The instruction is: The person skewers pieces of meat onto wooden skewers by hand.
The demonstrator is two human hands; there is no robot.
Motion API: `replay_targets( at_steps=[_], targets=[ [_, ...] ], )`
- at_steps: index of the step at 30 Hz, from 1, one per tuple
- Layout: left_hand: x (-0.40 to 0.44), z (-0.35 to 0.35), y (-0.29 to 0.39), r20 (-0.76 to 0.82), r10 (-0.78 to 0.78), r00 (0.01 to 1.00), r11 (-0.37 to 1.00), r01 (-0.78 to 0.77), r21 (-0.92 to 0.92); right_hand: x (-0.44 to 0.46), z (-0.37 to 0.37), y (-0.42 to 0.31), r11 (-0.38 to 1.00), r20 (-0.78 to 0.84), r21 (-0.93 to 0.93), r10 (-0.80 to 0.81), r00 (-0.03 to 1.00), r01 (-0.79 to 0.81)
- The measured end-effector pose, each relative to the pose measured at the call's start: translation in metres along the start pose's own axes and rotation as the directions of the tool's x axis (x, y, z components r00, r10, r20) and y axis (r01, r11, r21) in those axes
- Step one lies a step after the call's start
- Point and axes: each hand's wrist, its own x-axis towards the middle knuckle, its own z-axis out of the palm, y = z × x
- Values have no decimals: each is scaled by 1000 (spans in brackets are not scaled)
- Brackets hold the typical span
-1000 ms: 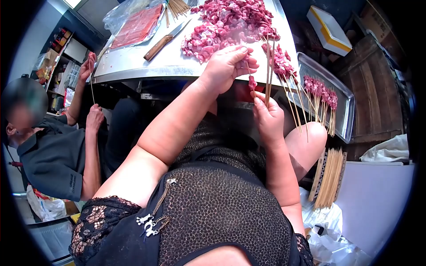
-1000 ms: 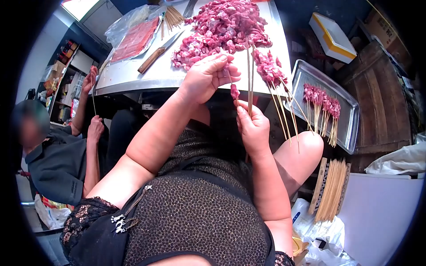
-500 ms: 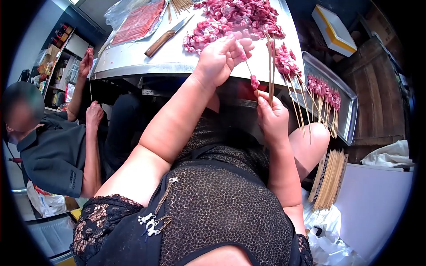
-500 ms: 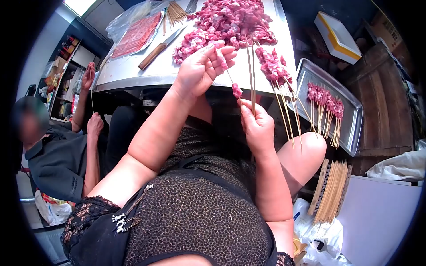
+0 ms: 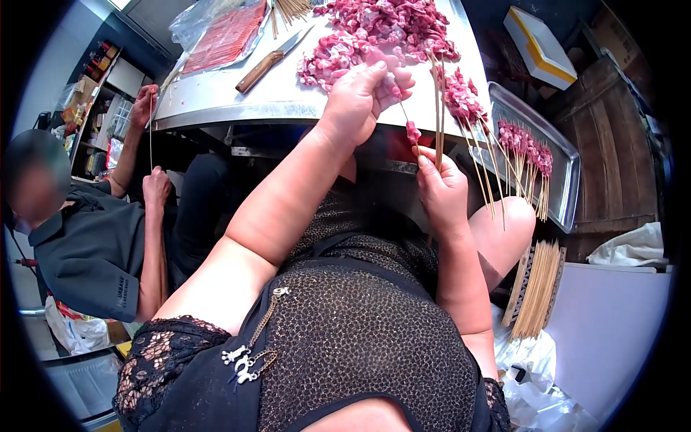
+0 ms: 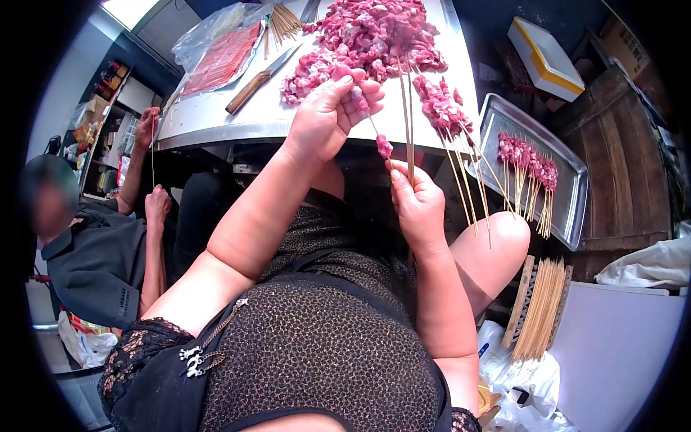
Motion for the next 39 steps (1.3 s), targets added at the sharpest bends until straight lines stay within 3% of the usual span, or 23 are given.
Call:
replay_targets(
  at_steps=[8,10,15,17,21,25,29,34,39],
  targets=[
    [-10,5,-2,36,-26,999,1000,26,4,-1,-5,0,998,-5,-42,-45,999,44],
    [-11,5,-2,43,-39,998,999,38,28,1,-9,-2,987,-2,-126,-106,994,105],
    [-11,0,1,27,-104,994,991,101,93,0,-6,1,996,19,-68,-63,998,64],
    [-10,1,7,-10,-56,998,960,56,275,2,-7,2,999,20,-17,-38,999,39],
    [-4,-6,13,2,8,1000,992,-8,129,3,-9,3,999,23,-32,-25,999,26],
    [-4,-5,12,-52,-12,999,976,23,215,3,-9,4,995,17,-94,-30,999,31],
    [-4,-4,6,-72,-28,997,986,39,164,3,-8,7,996,10,-72,-49,999,50],
    [-6,-9,-9,-97,-70,993,993,61,-97,5,-9,16,984,-1,-153,-88,996,87],
    [-10,-11,-10,-33,-87,996,994,85,-62,1,-4,18,994,16,-84,-75,997,76]
  ],
)
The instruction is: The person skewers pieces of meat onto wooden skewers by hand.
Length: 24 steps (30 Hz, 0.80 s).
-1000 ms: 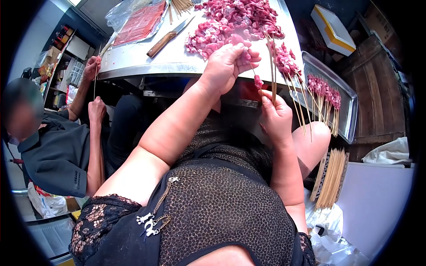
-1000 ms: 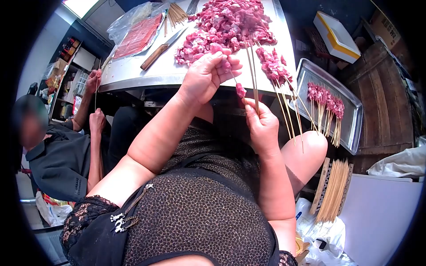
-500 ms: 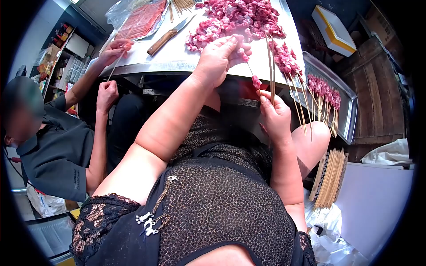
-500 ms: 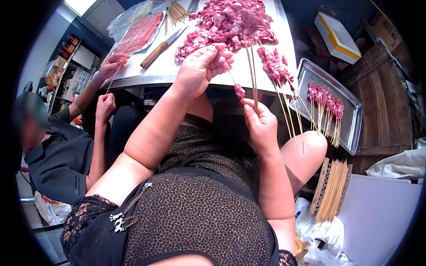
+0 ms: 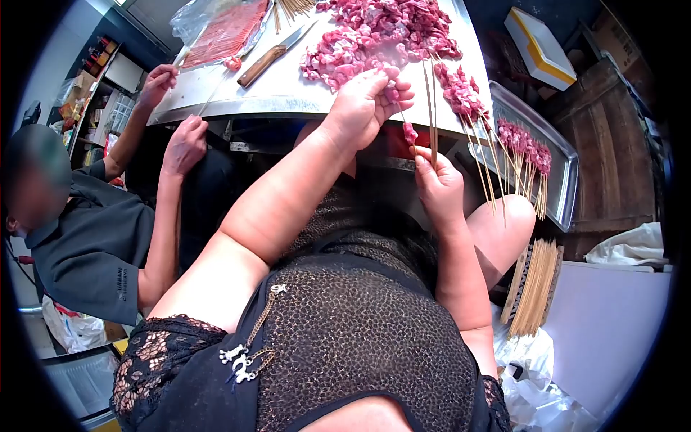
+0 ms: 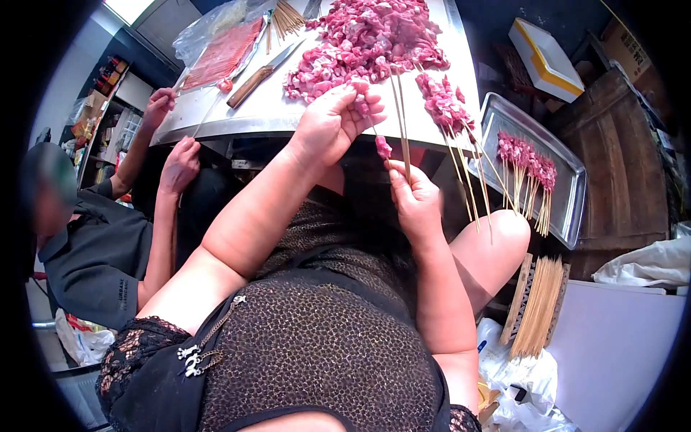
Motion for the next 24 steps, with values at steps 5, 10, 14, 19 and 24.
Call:
replay_targets(
  at_steps=[5,10,14,19,24],
  targets=[
    [-5,4,7,56,-52,997,996,48,70,-3,1,-4,990,63,110,82,995,-89],
    [-8,12,20,91,-55,994,998,57,-19,-2,-2,-16,974,72,175,133,988,-144],
    [6,2,11,-2,116,993,976,-114,187,-3,1,-9,987,64,136,80,995,-88],
    [5,7,12,-16,102,995,984,-99,150,-2,0,-8,988,53,128,79,995,-85],
    [3,13,7,-44,11,999,999,-13,-45,1,0,-5,990,26,126,62,998,-64]
  ],
)
